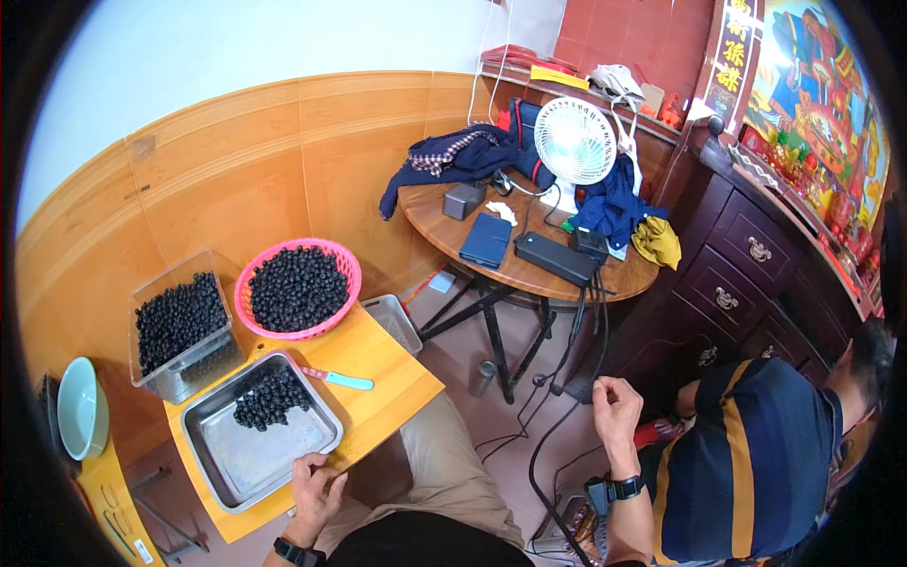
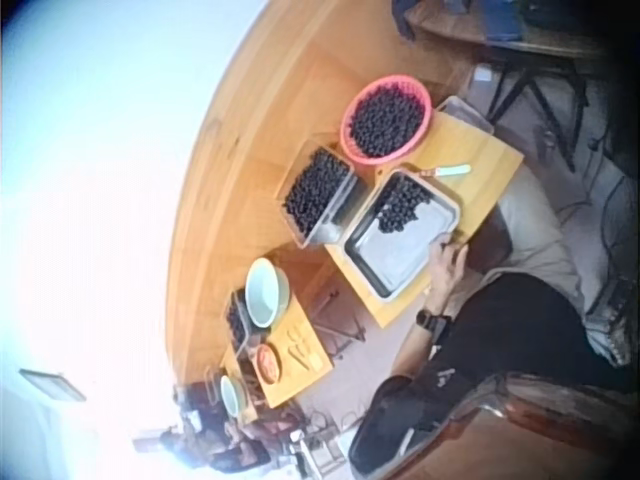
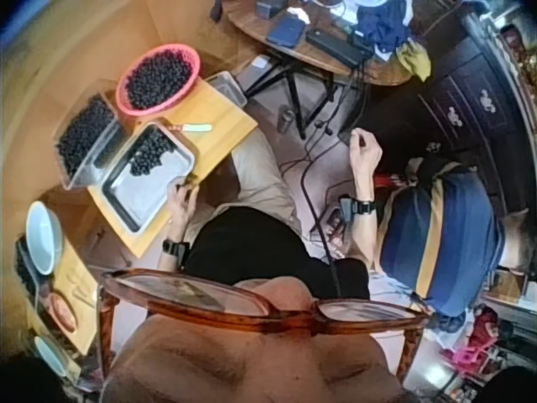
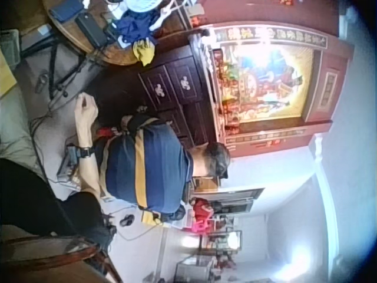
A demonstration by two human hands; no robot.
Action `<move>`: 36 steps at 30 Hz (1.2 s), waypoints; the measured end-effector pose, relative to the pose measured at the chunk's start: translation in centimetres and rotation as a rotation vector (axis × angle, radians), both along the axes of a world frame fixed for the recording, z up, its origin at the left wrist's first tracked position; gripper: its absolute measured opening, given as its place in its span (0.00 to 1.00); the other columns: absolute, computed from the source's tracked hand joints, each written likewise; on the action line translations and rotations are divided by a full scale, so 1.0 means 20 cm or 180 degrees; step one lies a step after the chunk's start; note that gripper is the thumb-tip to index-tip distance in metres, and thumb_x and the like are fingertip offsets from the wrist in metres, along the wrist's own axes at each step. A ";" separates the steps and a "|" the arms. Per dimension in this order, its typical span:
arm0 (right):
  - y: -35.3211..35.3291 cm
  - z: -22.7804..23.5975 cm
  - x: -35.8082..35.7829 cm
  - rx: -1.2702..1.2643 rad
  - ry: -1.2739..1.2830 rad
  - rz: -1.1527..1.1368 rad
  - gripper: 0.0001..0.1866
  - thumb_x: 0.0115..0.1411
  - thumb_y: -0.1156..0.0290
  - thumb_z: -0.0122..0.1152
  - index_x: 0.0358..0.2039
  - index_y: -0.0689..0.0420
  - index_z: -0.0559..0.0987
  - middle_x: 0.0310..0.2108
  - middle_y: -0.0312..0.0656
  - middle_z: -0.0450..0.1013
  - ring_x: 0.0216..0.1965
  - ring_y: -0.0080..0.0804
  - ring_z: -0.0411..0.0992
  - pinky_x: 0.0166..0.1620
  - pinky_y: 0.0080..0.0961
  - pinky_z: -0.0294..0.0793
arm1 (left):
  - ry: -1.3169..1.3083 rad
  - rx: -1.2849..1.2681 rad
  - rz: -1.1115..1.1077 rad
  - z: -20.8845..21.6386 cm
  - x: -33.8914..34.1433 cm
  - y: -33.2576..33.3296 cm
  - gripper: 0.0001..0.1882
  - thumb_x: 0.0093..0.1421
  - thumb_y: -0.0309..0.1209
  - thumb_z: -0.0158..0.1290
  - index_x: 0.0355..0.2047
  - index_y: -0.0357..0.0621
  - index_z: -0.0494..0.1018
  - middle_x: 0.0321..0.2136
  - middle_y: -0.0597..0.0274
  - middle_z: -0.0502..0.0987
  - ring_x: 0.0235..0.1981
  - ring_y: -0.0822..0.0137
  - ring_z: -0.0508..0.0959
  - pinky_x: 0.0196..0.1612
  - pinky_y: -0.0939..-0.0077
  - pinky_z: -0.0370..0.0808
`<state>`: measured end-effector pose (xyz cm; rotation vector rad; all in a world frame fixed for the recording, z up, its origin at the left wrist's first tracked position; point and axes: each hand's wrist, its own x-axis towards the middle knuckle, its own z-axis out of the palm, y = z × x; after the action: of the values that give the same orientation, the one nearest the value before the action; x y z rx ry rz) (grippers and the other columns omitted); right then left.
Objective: Sorting and trimming berries with a small knife.
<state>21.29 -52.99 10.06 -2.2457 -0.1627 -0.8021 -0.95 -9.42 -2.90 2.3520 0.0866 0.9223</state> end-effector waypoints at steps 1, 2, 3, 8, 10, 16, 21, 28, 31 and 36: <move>-0.01 0.01 0.01 0.0007 -0.0002 -0.0004 0.06 0.58 0.75 0.63 0.34 0.64 0.82 0.28 0.48 0.78 0.26 0.37 0.76 0.33 0.29 0.74 | 0.0008 0.0058 -0.0023 -0.01 0.00 -0.01 0.11 0.46 0.24 0.68 0.27 0.41 0.77 0.40 0.50 0.73 0.41 0.50 0.73 0.42 0.60 0.73; -0.01 0.01 0.02 0.0165 -0.0072 -0.0028 0.06 0.58 0.75 0.63 0.34 0.64 0.82 0.27 0.46 0.77 0.26 0.33 0.75 0.32 0.27 0.73 | 0.0015 0.0115 -0.0042 -0.01 -0.01 -0.01 0.11 0.46 0.24 0.68 0.27 0.41 0.77 0.40 0.50 0.73 0.41 0.50 0.73 0.42 0.60 0.73; -0.02 0.02 0.03 0.0323 -0.0142 -0.0050 0.06 0.58 0.76 0.64 0.34 0.64 0.82 0.27 0.44 0.77 0.26 0.30 0.74 0.31 0.26 0.72 | 0.0012 0.0122 -0.0039 -0.01 -0.01 -0.01 0.11 0.46 0.24 0.68 0.27 0.41 0.77 0.40 0.50 0.73 0.41 0.50 0.73 0.42 0.60 0.73; -0.05 0.01 0.15 0.0708 -0.0411 -0.0014 0.05 0.61 0.76 0.63 0.35 0.64 0.82 0.26 0.37 0.74 0.24 0.20 0.69 0.29 0.20 0.69 | 0.0089 0.0555 -0.0334 -0.03 -0.03 -0.02 0.11 0.47 0.24 0.68 0.29 0.38 0.76 0.39 0.47 0.74 0.39 0.49 0.76 0.38 0.60 0.75; -0.05 0.02 0.20 0.0703 -0.0566 0.0033 0.05 0.63 0.76 0.62 0.36 0.64 0.82 0.26 0.34 0.73 0.23 0.17 0.68 0.27 0.17 0.67 | 0.0056 0.0659 -0.0292 -0.03 -0.02 -0.03 0.11 0.47 0.25 0.68 0.29 0.40 0.76 0.39 0.49 0.75 0.38 0.50 0.76 0.38 0.60 0.76; -0.04 0.06 0.29 0.0779 -0.0776 0.0030 0.05 0.63 0.75 0.63 0.36 0.65 0.81 0.29 0.34 0.72 0.28 0.16 0.67 0.30 0.16 0.67 | 0.0284 0.0637 -0.0077 0.00 0.00 -0.07 0.11 0.47 0.26 0.69 0.29 0.42 0.77 0.38 0.51 0.77 0.37 0.50 0.78 0.39 0.61 0.78; 0.00 0.06 0.37 0.0909 -0.0729 0.0122 0.08 0.60 0.77 0.66 0.38 0.66 0.81 0.30 0.36 0.72 0.25 0.18 0.67 0.29 0.18 0.68 | 0.0388 0.0849 -0.0070 -0.01 0.02 -0.06 0.13 0.46 0.26 0.68 0.31 0.42 0.77 0.37 0.54 0.77 0.37 0.51 0.79 0.39 0.61 0.78; -0.01 0.03 0.46 0.0763 -0.0697 0.0087 0.08 0.59 0.77 0.67 0.39 0.66 0.81 0.30 0.38 0.72 0.24 0.21 0.68 0.29 0.19 0.69 | 0.0572 0.0867 0.0070 0.00 0.04 -0.09 0.14 0.46 0.27 0.68 0.34 0.43 0.78 0.37 0.55 0.77 0.38 0.51 0.79 0.39 0.61 0.78; -0.03 -0.02 0.51 0.0619 -0.0795 0.0128 0.08 0.59 0.78 0.66 0.39 0.65 0.81 0.30 0.39 0.73 0.24 0.22 0.68 0.29 0.21 0.70 | 0.0631 0.0822 0.0128 0.01 0.05 -0.10 0.15 0.46 0.27 0.68 0.35 0.43 0.79 0.37 0.55 0.77 0.38 0.51 0.79 0.39 0.61 0.78; -0.03 -0.04 0.56 0.0640 -0.0823 0.0164 0.07 0.59 0.79 0.65 0.38 0.65 0.80 0.29 0.40 0.73 0.24 0.23 0.68 0.29 0.21 0.70 | 0.0706 0.0771 0.0186 0.00 0.06 -0.11 0.15 0.46 0.27 0.67 0.36 0.43 0.79 0.37 0.56 0.77 0.39 0.51 0.79 0.40 0.61 0.77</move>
<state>32.50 -53.63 9.28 -1.9379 -0.2497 -1.0322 0.31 -11.55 -2.81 2.6842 0.1398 0.7297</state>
